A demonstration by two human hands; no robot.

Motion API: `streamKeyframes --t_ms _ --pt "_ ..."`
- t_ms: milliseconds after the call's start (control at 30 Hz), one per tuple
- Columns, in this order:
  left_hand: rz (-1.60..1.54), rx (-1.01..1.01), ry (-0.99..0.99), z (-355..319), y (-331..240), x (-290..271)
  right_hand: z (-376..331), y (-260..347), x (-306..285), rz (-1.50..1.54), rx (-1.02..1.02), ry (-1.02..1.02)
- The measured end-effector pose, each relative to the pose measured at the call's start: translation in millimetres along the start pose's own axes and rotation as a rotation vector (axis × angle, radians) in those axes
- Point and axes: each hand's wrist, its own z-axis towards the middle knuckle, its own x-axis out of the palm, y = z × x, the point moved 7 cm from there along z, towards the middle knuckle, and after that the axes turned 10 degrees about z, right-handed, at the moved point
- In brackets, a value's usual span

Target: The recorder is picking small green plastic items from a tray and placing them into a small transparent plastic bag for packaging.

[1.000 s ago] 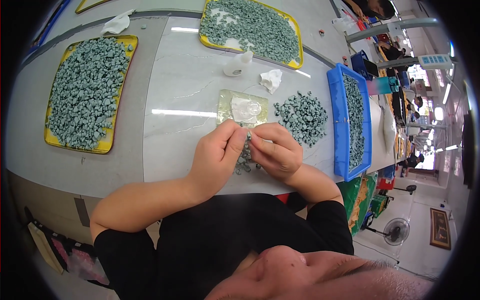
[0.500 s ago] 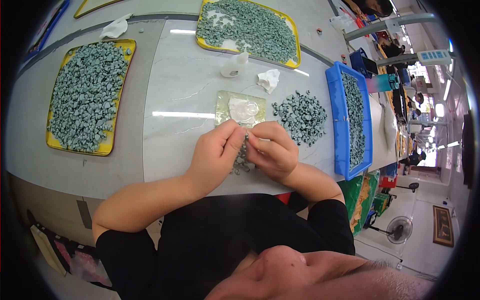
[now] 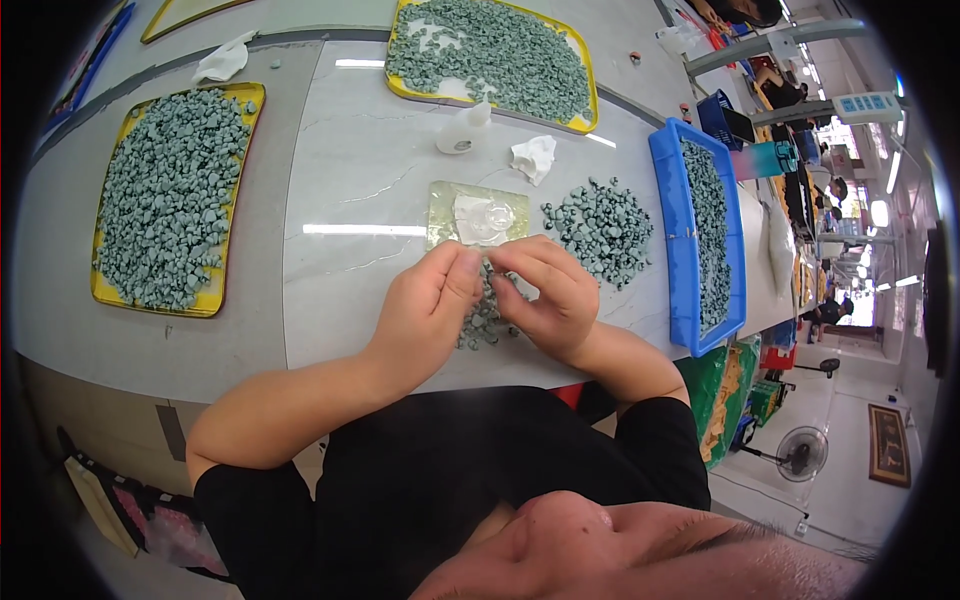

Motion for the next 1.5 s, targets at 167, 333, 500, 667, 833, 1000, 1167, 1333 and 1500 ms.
streamKeyframes --t_ms 167,333,500,667,833,1000,1167,1333,1500 --pt "0.027 0.017 0.009 0 -1 -1 -4 -3 4 0.01 0.01 0.03" --pt "-0.163 -0.113 0.064 -3 6 1 -7 -1 3 0.001 -0.042 0.031" --pt "0.083 0.131 0.027 -3 -4 1 -4 0 -2 -0.029 -0.071 0.014" --pt "0.28 0.257 -0.024 -4 -21 1 -5 -2 -9 -0.011 -0.059 -0.004" --pt "0.314 0.308 0.003 -4 -28 4 -5 -2 -14 0.0 -0.072 0.011" --pt "0.408 0.397 -0.048 -4 -31 4 -4 3 -11 -0.028 -0.121 0.005" --pt "0.327 0.258 -0.027 2 -24 -1 -6 -2 -9 0.022 -0.033 0.059" --pt "0.248 0.246 -0.036 3 -16 -4 -5 -5 -7 0.021 -0.006 0.083" --pt "0.263 0.208 -0.025 2 -17 -5 -6 -2 -5 0.034 -0.004 0.087"
